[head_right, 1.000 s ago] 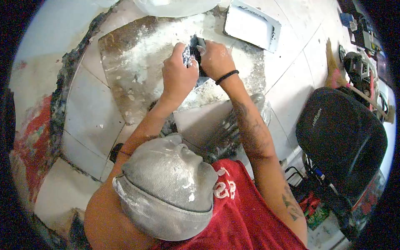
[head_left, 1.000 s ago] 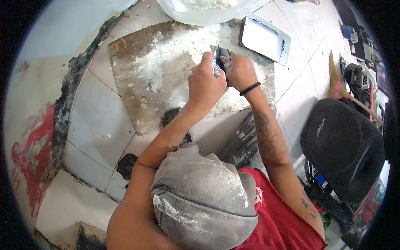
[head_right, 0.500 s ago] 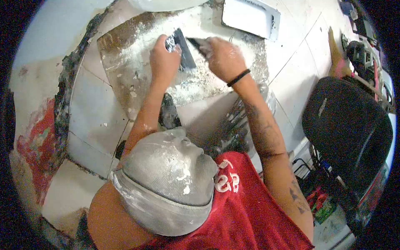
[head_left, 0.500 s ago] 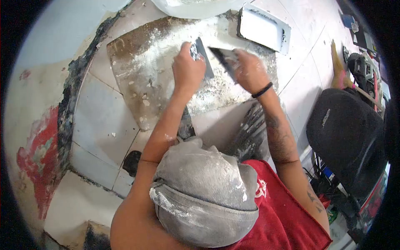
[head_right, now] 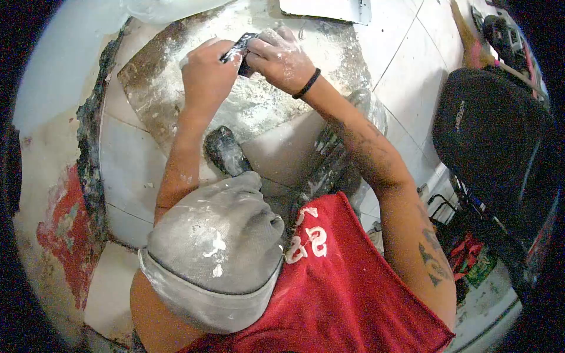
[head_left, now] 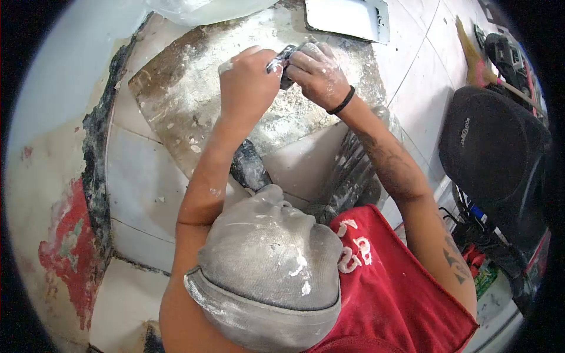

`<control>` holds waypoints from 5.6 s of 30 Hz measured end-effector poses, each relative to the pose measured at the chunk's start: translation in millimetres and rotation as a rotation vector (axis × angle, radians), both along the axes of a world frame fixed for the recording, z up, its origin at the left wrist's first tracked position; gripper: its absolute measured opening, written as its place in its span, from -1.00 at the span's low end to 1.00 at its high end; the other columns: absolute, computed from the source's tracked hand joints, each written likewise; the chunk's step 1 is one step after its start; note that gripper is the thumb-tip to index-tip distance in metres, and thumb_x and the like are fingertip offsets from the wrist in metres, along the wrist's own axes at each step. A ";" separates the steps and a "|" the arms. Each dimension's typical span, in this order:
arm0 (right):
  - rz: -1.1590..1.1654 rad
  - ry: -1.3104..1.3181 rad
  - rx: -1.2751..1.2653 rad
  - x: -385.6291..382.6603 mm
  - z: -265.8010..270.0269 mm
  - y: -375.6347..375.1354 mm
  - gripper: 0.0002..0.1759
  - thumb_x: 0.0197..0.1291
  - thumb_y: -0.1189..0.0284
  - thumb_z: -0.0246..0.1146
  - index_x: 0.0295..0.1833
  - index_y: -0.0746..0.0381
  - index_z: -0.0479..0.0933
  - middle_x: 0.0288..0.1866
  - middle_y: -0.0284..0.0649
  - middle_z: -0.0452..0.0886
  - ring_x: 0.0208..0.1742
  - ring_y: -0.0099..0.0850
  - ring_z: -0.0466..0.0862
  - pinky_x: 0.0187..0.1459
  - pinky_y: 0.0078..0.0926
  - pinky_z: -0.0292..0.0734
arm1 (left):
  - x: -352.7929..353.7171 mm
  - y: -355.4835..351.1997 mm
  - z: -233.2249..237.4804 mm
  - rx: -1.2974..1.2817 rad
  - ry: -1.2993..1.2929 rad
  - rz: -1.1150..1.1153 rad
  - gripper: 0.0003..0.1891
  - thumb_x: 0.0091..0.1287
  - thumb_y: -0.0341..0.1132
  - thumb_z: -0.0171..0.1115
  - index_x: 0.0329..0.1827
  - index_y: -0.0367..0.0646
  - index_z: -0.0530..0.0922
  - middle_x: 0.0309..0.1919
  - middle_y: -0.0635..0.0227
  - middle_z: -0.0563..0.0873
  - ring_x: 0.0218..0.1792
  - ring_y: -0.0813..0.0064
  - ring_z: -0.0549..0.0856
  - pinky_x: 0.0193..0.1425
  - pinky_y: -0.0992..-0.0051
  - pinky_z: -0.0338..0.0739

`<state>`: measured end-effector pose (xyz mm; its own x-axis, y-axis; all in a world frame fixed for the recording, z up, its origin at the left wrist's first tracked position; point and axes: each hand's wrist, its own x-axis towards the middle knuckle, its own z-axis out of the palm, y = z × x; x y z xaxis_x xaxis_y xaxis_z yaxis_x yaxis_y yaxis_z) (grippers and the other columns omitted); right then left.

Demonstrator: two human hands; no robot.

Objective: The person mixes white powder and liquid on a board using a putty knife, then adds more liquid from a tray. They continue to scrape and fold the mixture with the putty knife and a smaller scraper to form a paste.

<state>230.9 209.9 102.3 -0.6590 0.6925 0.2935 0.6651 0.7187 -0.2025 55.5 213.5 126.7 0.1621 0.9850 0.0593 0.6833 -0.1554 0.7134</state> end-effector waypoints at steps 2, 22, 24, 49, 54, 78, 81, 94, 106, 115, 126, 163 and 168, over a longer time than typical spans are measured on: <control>0.026 0.045 0.020 -3.4 8.3 0.5 -0.80 -0.12 0.51 0.21 -0.29 0.04 0.52 -0.14 -0.36 0.50 0.02 -0.32 0.49 -0.02 -0.19 0.33 | 1.0 3.5 -7.8 -0.020 0.062 -0.042 -0.87 0.12 -0.32 0.19 -0.36 -0.16 0.63 -0.35 0.12 0.65 -0.31 0.02 0.64 -0.24 0.19 0.53; -0.077 -0.246 -0.306 26.7 -29.1 -6.4 -0.88 -0.01 0.53 0.17 -0.30 0.14 0.45 -0.24 -0.33 0.52 -0.07 -0.29 0.49 -0.03 -0.27 0.37 | -79.6 -14.5 -84.5 -0.015 -0.277 0.543 -0.78 0.23 -0.26 0.27 -0.22 -0.25 0.58 -0.40 0.01 0.66 -0.42 0.13 0.63 -0.28 0.26 0.45; -0.025 -0.204 -0.224 17.8 -40.7 2.8 -0.91 0.00 0.54 0.17 -0.32 0.16 0.46 -0.28 -0.33 0.51 -0.13 -0.27 0.49 -0.05 -0.25 0.40 | -103.7 -9.2 -113.8 0.086 -0.304 0.605 -0.79 0.29 -0.30 0.22 -0.22 -0.32 0.56 -0.43 0.16 0.65 -0.45 0.35 0.58 -0.30 0.35 0.44; 0.169 -0.302 -0.339 -14.9 -36.2 20.5 -0.81 0.02 0.60 0.08 -0.26 0.16 0.53 -0.29 -0.25 0.52 -0.17 -0.18 0.56 -0.21 -0.25 0.52 | -198.3 7.4 -243.8 0.330 -0.583 0.742 -0.67 0.32 -0.41 0.04 0.11 -0.35 0.48 0.02 0.05 0.60 0.12 0.20 0.51 0.28 0.37 0.30; 0.149 -0.226 -0.344 -19.3 -23.2 37.3 -0.74 -0.04 0.64 0.08 -0.24 0.13 0.55 -0.30 -0.27 0.52 -0.14 -0.21 0.56 -0.18 -0.25 0.53 | -193.5 11.1 -231.6 0.268 -0.203 0.840 -0.67 0.34 -0.34 0.06 0.08 -0.39 0.49 -0.02 0.02 0.62 0.10 0.17 0.53 0.24 0.35 0.34; 0.150 -0.458 -0.341 -36.3 -27.2 45.7 -0.69 -0.08 0.66 0.07 -0.23 0.11 0.56 -0.15 -0.35 0.57 -0.05 -0.26 0.57 -0.12 -0.28 0.58 | -194.5 11.3 -244.7 0.291 -0.221 0.820 -0.63 0.33 -0.31 0.08 0.08 -0.42 0.48 -0.02 -0.01 0.62 0.08 0.16 0.55 0.24 0.35 0.35; 0.107 -0.398 -0.287 -35.9 -44.6 42.8 -0.68 -0.08 0.68 0.09 -0.23 0.10 0.58 -0.16 -0.35 0.57 -0.05 -0.26 0.56 -0.11 -0.29 0.58 | -195.3 16.0 -236.6 0.322 -0.229 0.811 -0.65 0.33 -0.32 0.06 0.06 -0.41 0.50 -0.04 -0.01 0.63 0.06 0.16 0.57 0.22 0.34 0.37; 0.182 -0.500 -0.296 -41.8 -43.0 49.8 -0.63 -0.05 0.69 0.07 -0.19 0.07 0.59 -0.19 -0.36 0.57 -0.04 -0.29 0.56 -0.12 -0.28 0.58 | -190.3 17.1 -205.0 0.277 -0.296 0.748 -0.70 0.33 -0.35 -0.02 -0.02 -0.39 0.52 -0.17 0.05 0.67 -0.08 0.22 0.61 0.07 0.41 0.43; 0.152 -0.478 -0.425 -27.0 -28.4 47.5 -0.77 -0.08 0.66 0.12 -0.26 0.21 0.52 -0.21 -0.23 0.53 -0.06 -0.18 0.53 -0.12 -0.26 0.54 | -171.0 14.2 -186.1 0.258 -0.512 0.770 -0.83 0.29 -0.41 0.09 -0.16 -0.32 0.55 -0.48 0.31 0.63 -0.41 0.42 0.55 -0.22 0.35 0.43; -0.355 -0.094 -0.643 -10.9 15.6 41.8 -0.68 0.06 0.32 0.31 -0.26 0.40 0.56 -0.44 0.11 0.56 -0.36 0.07 0.54 -0.26 -0.21 0.44 | -61.2 -45.5 -24.2 -0.192 -0.476 0.510 -0.89 0.24 -0.47 0.20 -0.21 -0.19 0.48 -0.46 0.28 0.67 -0.55 0.54 0.65 -0.61 0.47 0.45; -0.408 0.130 -0.462 -39.1 23.5 10.6 -0.82 -0.10 0.54 0.16 -0.33 0.42 0.47 -0.41 0.20 0.53 -0.31 0.18 0.52 -0.27 -0.06 0.40 | -5.0 -23.0 -7.3 -0.271 -0.183 0.304 -0.72 0.08 -0.39 0.24 -0.16 -0.22 0.43 -0.50 -0.04 0.64 -0.35 -0.12 0.65 -0.22 0.08 0.53; 0.205 -0.093 -0.518 5.1 -21.1 48.9 -0.86 -0.08 0.64 0.28 -0.31 0.32 0.57 -0.35 -0.12 0.52 -0.30 -0.14 0.57 -0.28 -0.30 0.49 | -142.1 1.7 -167.2 0.240 -0.359 0.649 -0.80 0.34 -0.31 0.11 -0.30 -0.30 0.47 -0.47 -0.03 0.55 -0.45 0.04 0.42 -0.27 0.27 0.40; 0.175 -0.058 -0.452 3.9 -17.6 59.0 -0.82 -0.11 0.65 0.28 -0.30 0.32 0.56 -0.34 -0.11 0.53 -0.30 -0.10 0.56 -0.26 -0.27 0.48 | -148.3 4.3 -190.0 0.298 -0.331 0.647 -0.81 0.32 -0.31 0.13 -0.27 -0.31 0.48 -0.44 -0.05 0.57 -0.40 -0.01 0.50 -0.26 0.27 0.41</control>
<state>234.9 268.9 84.7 -0.7835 0.6192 -0.0512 0.5611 0.6698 -0.4863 -92.8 217.8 -63.3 -0.5108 0.8124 0.2812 0.4628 -0.0158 0.8863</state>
